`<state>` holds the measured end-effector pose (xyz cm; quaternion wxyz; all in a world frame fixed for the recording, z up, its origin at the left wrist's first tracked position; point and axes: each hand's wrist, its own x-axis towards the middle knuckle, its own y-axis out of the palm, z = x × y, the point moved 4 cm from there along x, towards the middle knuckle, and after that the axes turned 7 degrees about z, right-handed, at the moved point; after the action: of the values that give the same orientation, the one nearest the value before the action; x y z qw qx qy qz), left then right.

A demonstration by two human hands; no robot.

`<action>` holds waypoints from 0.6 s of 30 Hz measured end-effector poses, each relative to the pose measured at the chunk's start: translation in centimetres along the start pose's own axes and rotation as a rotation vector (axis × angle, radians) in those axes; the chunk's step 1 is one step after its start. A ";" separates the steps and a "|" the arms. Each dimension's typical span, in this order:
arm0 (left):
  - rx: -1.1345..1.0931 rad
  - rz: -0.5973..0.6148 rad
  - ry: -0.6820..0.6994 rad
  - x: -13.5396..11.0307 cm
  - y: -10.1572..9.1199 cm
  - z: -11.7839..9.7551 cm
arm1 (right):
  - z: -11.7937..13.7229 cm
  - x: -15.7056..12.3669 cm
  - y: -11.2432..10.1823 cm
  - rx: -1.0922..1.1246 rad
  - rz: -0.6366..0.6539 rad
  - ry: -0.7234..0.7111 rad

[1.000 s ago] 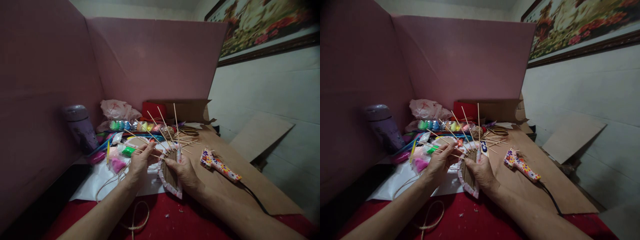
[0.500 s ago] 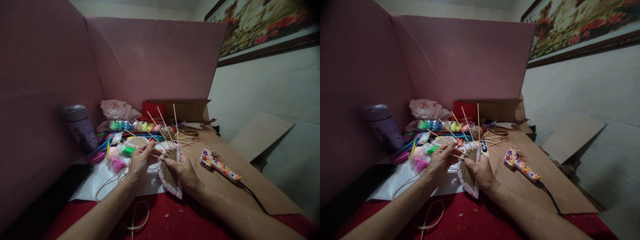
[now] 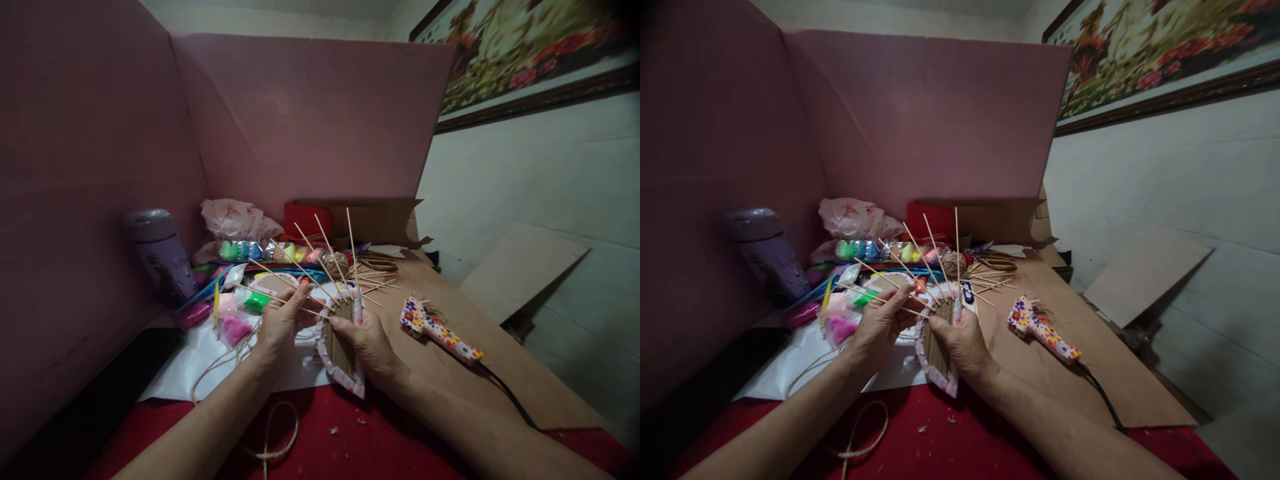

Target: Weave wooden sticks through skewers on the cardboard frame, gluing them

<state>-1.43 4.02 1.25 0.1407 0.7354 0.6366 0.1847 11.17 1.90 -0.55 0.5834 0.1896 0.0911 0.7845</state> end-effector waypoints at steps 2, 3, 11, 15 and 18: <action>0.000 -0.002 0.002 0.0 0.0 0.0 | 0.0 0.0 0.0 0.001 0.004 -0.003; -0.001 -0.003 0.001 0.0 0.0 0.0 | 0.0 0.0 0.0 0.001 0.010 -0.006; -0.003 0.006 0.003 0.1 -0.1 0.1 | 0.0 0.0 0.1 0.018 0.013 -0.016; -0.003 0.015 0.003 0.1 0.0 0.0 | -0.1 0.0 0.0 0.020 0.021 -0.016; -0.002 0.014 0.000 0.1 0.0 0.0 | -0.1 0.0 0.0 0.016 0.021 -0.014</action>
<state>-1.44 4.15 1.24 0.1399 0.7397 0.6313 0.1863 11.13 1.94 -0.62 0.5743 0.2008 0.0913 0.7884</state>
